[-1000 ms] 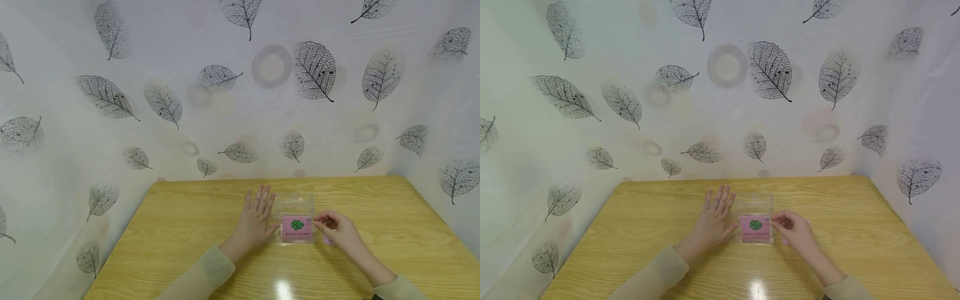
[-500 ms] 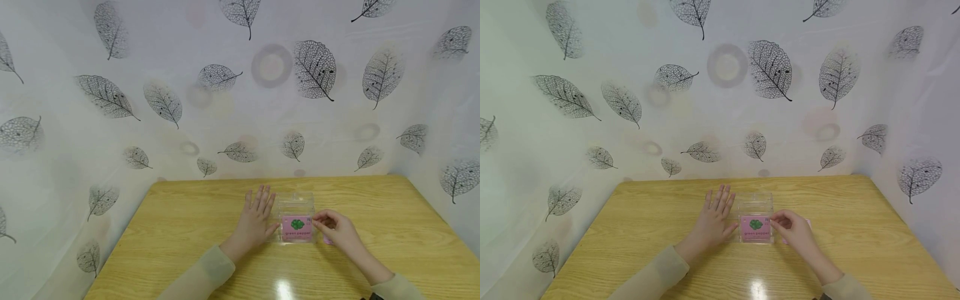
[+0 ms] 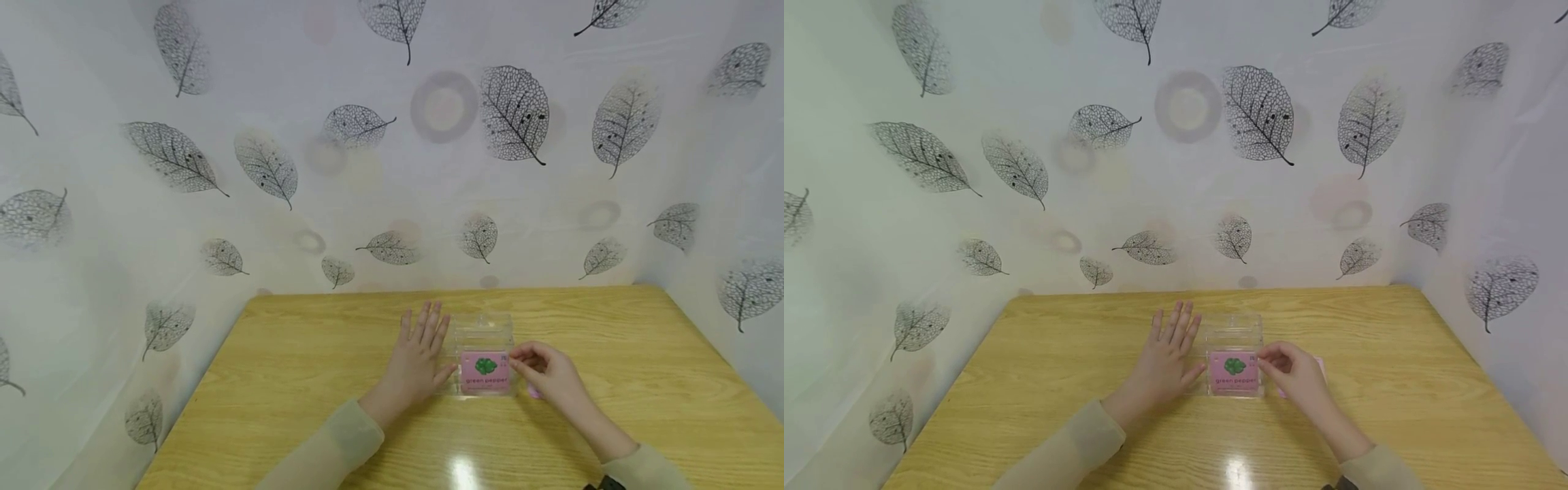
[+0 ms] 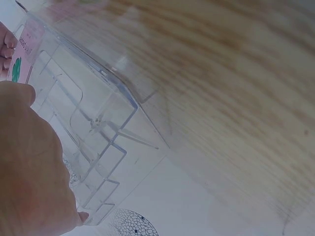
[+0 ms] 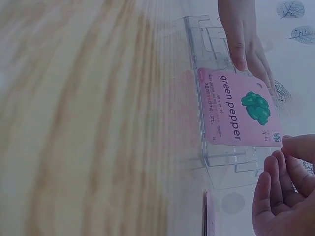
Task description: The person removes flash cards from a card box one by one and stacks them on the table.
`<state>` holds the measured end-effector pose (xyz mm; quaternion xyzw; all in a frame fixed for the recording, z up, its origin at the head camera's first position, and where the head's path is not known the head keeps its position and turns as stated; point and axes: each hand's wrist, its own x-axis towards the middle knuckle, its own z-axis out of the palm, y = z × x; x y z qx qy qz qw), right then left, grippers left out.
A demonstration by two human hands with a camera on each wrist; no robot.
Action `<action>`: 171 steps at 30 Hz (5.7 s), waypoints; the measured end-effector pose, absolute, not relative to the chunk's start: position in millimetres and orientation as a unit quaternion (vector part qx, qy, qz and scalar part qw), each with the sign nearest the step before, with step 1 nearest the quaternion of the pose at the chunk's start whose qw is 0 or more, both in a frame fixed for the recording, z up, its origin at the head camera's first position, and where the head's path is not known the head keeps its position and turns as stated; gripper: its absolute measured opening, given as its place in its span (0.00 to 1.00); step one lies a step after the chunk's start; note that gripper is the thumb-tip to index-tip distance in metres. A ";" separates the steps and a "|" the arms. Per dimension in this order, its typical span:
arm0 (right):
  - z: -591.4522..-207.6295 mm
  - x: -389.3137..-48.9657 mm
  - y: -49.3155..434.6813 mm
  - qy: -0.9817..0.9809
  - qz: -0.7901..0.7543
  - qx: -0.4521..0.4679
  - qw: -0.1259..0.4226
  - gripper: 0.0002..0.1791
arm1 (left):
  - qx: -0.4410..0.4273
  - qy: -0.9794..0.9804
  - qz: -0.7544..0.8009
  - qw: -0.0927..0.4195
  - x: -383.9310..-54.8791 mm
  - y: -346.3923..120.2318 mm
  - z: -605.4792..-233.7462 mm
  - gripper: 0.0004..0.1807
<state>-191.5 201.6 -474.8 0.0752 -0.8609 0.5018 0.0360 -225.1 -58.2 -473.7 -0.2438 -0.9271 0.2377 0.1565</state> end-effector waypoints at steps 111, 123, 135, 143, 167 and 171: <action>-475.8 -200.7 201.8 -0.844 0.532 0.042 0.052 0.14 | -0.245 -0.929 0.227 0.159 -224.1 -57.6 -473.0 0.48; -464.8 -200.4 201.2 -0.841 0.538 0.034 0.042 0.17 | -0.244 -0.932 0.222 0.149 -223.5 -56.5 -470.8 0.47; -465.0 -203.7 207.5 -0.838 0.541 0.055 0.044 0.16 | -0.242 -0.928 0.239 0.154 -223.6 -57.1 -471.7 0.47; -461.8 -203.7 210.1 -0.842 0.535 0.051 0.054 0.16 | -0.241 -0.926 0.244 0.158 -223.9 -57.8 -474.6 0.48; -452.5 -201.9 226.5 -0.847 0.528 0.040 0.039 0.19 | -0.241 -0.928 0.239 0.155 -223.7 -57.1 -476.2 0.48; -451.1 -201.6 228.5 -0.848 0.527 0.039 0.040 0.19 | -0.244 -0.927 0.235 0.161 -223.5 -57.7 -476.0 0.48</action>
